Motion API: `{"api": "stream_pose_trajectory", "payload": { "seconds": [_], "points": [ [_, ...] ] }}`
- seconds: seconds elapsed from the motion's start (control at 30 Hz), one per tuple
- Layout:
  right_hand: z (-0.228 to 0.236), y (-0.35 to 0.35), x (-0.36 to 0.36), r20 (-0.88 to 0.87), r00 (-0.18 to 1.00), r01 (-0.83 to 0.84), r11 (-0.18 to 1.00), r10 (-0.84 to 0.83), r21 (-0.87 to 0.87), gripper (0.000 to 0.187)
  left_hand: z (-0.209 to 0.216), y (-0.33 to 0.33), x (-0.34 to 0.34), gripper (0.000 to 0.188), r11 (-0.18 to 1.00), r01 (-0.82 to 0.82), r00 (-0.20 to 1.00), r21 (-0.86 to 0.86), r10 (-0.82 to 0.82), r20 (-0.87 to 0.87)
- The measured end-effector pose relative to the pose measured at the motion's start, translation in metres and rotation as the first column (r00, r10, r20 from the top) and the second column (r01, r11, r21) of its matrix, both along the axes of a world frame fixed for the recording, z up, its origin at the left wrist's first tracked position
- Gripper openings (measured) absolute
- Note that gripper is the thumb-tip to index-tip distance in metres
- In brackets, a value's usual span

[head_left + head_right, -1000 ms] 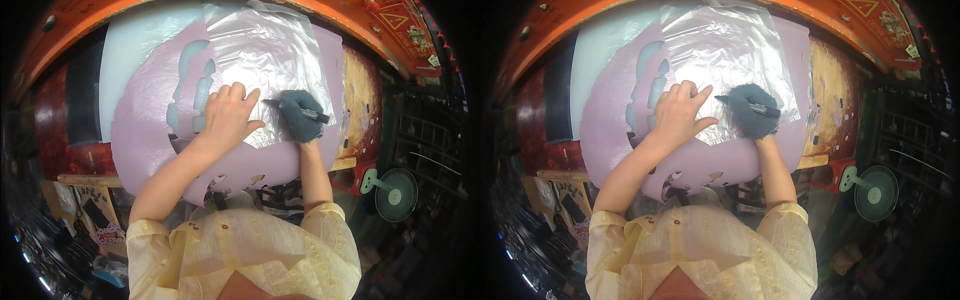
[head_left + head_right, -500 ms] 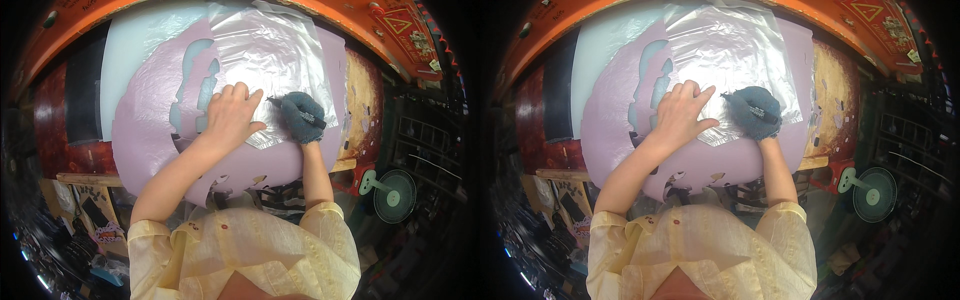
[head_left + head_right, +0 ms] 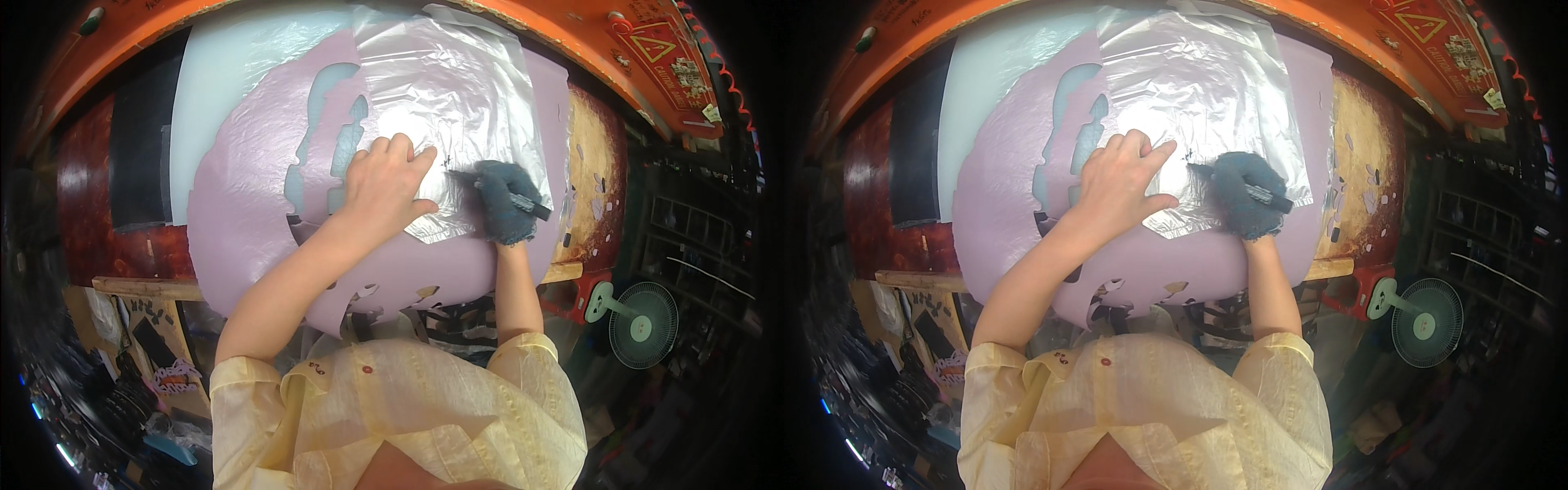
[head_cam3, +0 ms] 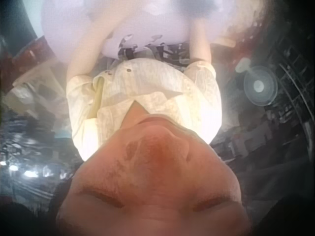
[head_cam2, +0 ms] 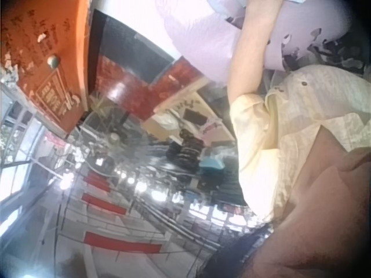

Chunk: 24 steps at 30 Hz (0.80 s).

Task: The person removes a dark sandal from a purple sheet, walks to a table, and places it on a stack of similar sandals. They then return to the machine, remove the purple sheet, and pack several light-colored sandals into a plastic bag. The person writes on the bag with a marker and places it on a table.

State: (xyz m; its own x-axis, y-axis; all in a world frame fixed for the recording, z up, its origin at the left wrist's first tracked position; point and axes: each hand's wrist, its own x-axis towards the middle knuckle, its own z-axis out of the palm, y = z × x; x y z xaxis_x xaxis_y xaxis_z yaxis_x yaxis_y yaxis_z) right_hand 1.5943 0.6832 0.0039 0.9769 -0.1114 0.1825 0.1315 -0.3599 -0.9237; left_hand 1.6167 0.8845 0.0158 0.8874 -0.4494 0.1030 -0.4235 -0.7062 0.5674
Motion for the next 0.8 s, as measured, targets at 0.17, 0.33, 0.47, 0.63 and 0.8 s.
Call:
{"api": "stream_pose_trajectory", "payload": {
  "seconds": [0.17,0.33,0.47,0.63,0.8],
  "points": [
    [0.002,0.001,0.002,-0.030,0.998,-0.054,0.937,0.047,-0.344,0.009,-0.002,-0.001,-0.001,0.065,1.000,-0.014,0.999,0.001,0.014,0.029],
    [-0.004,0.000,0.002,0.018,0.998,-0.053,0.955,0.061,-0.293,0.007,-0.003,0.000,-0.001,0.066,1.000,-0.008,1.000,-0.007,0.008,0.028],
    [-0.007,0.000,0.000,0.046,0.995,-0.083,0.980,0.093,-0.181,0.008,-0.002,0.001,-0.001,0.066,1.000,-0.009,1.000,-0.008,0.009,0.028],
    [-0.006,-0.001,0.001,0.116,0.988,-0.043,0.910,0.100,-0.413,0.009,-0.004,0.000,-0.001,0.066,1.000,-0.017,0.999,-0.007,0.017,0.043],
    [-0.008,-0.003,-0.001,0.074,0.994,-0.055,0.955,0.079,-0.291,0.010,-0.005,0.000,-0.001,0.065,1.000,-0.018,0.998,-0.004,0.018,0.056]
  ]
}}
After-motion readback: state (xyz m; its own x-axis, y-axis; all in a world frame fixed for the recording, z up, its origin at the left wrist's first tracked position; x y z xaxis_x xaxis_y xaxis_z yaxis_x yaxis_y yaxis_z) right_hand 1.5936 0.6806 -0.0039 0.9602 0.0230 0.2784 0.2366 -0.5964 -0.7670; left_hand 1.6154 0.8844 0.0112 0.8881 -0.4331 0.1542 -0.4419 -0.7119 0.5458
